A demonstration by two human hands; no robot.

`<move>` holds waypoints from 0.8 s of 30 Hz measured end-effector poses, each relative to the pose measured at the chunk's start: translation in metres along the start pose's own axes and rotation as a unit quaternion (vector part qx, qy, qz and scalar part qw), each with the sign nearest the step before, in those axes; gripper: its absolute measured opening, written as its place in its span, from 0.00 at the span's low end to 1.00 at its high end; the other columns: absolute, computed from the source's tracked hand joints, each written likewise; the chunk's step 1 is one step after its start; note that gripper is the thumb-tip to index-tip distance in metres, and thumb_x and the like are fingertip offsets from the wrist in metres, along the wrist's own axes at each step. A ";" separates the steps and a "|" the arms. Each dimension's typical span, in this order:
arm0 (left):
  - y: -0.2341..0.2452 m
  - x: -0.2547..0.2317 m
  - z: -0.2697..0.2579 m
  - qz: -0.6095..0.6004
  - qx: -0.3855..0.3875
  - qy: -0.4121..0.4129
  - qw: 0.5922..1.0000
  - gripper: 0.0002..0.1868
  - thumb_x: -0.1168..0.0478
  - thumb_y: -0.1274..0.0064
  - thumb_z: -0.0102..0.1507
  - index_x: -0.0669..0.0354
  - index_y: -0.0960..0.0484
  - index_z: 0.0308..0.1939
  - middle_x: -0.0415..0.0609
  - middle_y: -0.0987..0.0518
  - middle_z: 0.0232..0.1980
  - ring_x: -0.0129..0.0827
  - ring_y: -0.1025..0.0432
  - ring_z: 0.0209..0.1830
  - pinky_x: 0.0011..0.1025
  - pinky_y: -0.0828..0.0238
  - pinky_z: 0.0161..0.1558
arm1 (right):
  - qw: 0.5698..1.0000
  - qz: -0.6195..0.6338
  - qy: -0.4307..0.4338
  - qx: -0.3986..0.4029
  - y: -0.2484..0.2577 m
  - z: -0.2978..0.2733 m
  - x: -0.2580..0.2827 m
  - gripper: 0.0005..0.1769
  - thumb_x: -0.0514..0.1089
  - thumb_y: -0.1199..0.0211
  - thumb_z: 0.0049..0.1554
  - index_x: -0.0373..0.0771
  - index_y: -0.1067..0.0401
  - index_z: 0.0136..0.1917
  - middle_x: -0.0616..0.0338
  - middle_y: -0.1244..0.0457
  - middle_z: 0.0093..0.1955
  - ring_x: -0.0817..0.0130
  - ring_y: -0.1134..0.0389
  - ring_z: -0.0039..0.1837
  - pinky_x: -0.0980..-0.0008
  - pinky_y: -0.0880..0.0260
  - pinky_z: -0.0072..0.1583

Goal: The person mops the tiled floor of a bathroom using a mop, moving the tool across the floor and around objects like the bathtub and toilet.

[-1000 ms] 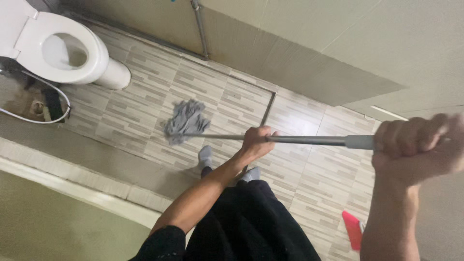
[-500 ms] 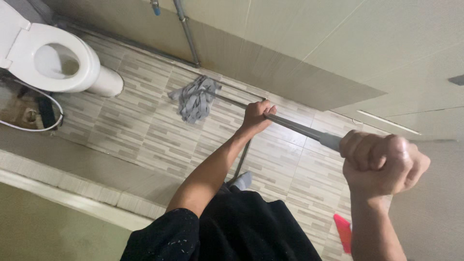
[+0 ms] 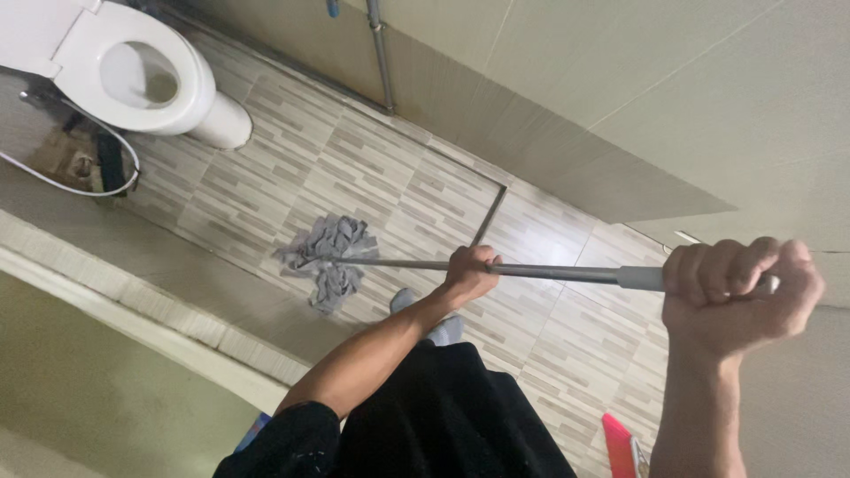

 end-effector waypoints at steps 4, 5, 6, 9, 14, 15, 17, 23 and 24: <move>-0.003 -0.027 0.033 -0.012 -0.013 -0.043 0.999 0.20 0.55 0.45 0.63 0.59 0.29 0.20 0.58 0.26 0.21 0.56 0.28 0.23 0.47 0.33 0.29 | 0.999 0.010 0.042 0.006 0.025 -0.004 0.011 0.31 0.63 0.68 0.70 0.49 0.55 0.29 0.67 0.61 0.19 0.77 0.63 0.22 0.68 0.58 0.27; -0.004 -0.035 0.045 -0.026 -0.009 -0.048 0.998 0.20 0.55 0.45 0.64 0.59 0.29 0.20 0.58 0.27 0.20 0.55 0.29 0.22 0.46 0.34 0.28 | 0.998 0.010 0.059 0.013 0.031 -0.005 0.014 0.32 0.65 0.68 0.70 0.48 0.54 0.29 0.67 0.60 0.19 0.76 0.62 0.21 0.68 0.57 0.28; -0.005 -0.042 0.057 -0.041 -0.006 -0.053 0.998 0.20 0.55 0.44 0.64 0.60 0.29 0.20 0.57 0.27 0.19 0.54 0.30 0.21 0.46 0.34 0.27 | 0.996 0.008 0.082 0.031 0.034 -0.007 0.016 0.33 0.69 0.69 0.70 0.49 0.54 0.30 0.66 0.59 0.19 0.76 0.61 0.21 0.68 0.56 0.28; -0.001 -0.055 0.087 -0.092 -0.016 -0.075 0.993 0.20 0.55 0.44 0.61 0.60 0.31 0.19 0.55 0.29 0.17 0.47 0.32 0.15 0.42 0.36 0.23 | 0.995 -0.047 0.086 0.014 0.037 -0.020 0.018 0.32 0.68 0.69 0.70 0.48 0.54 0.31 0.65 0.60 0.19 0.75 0.62 0.21 0.68 0.57 0.28; -0.016 -0.060 0.094 -0.048 0.048 -0.042 0.997 0.22 0.53 0.43 0.62 0.58 0.31 0.19 0.52 0.27 0.16 0.42 0.31 0.15 0.40 0.35 0.22 | 0.994 -0.066 0.090 -0.003 0.044 -0.006 0.015 0.28 0.62 0.69 0.72 0.48 0.54 0.34 0.65 0.59 0.20 0.75 0.60 0.21 0.67 0.57 0.27; -0.016 -0.063 0.088 -0.035 0.057 -0.035 0.997 0.22 0.52 0.43 0.63 0.58 0.30 0.19 0.53 0.26 0.16 0.43 0.31 0.15 0.40 0.35 0.22 | 0.995 -0.046 0.091 -0.021 0.048 -0.001 0.015 0.29 0.62 0.70 0.74 0.48 0.54 0.34 0.65 0.59 0.21 0.74 0.59 0.23 0.67 0.57 0.28; -0.013 -0.067 0.068 -0.024 0.073 -0.039 0.996 0.21 0.50 0.44 0.63 0.58 0.27 0.21 0.54 0.25 0.18 0.44 0.28 0.17 0.40 0.32 0.24 | 0.994 -0.041 0.099 -0.021 0.052 0.008 0.016 0.28 0.60 0.70 0.74 0.48 0.54 0.34 0.66 0.59 0.22 0.75 0.58 0.23 0.67 0.55 0.28; -0.037 -0.029 0.000 0.072 0.232 0.082 0.967 0.18 0.50 0.48 0.65 0.57 0.22 0.26 0.59 0.19 0.24 0.49 0.21 0.27 0.41 0.25 0.37 | 0.997 -0.047 0.040 -0.051 0.047 0.019 -0.012 0.23 0.49 0.58 0.70 0.49 0.51 0.32 0.68 0.58 0.22 0.77 0.58 0.22 0.67 0.53 0.26; -0.043 -0.026 -0.003 0.077 0.208 0.054 0.974 0.17 0.52 0.47 0.64 0.58 0.22 0.25 0.59 0.20 0.24 0.51 0.22 0.27 0.43 0.26 0.36 | 0.997 -0.046 0.025 -0.049 0.046 0.012 -0.017 0.24 0.49 0.58 0.70 0.49 0.51 0.31 0.67 0.57 0.22 0.77 0.58 0.23 0.68 0.54 0.26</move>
Point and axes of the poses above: each hand's wrist, its own z-axis towards the middle knuckle, its own y-axis out of the back of the hand, x = y × z, the point moved 5 cm from there along z, towards the middle knuckle
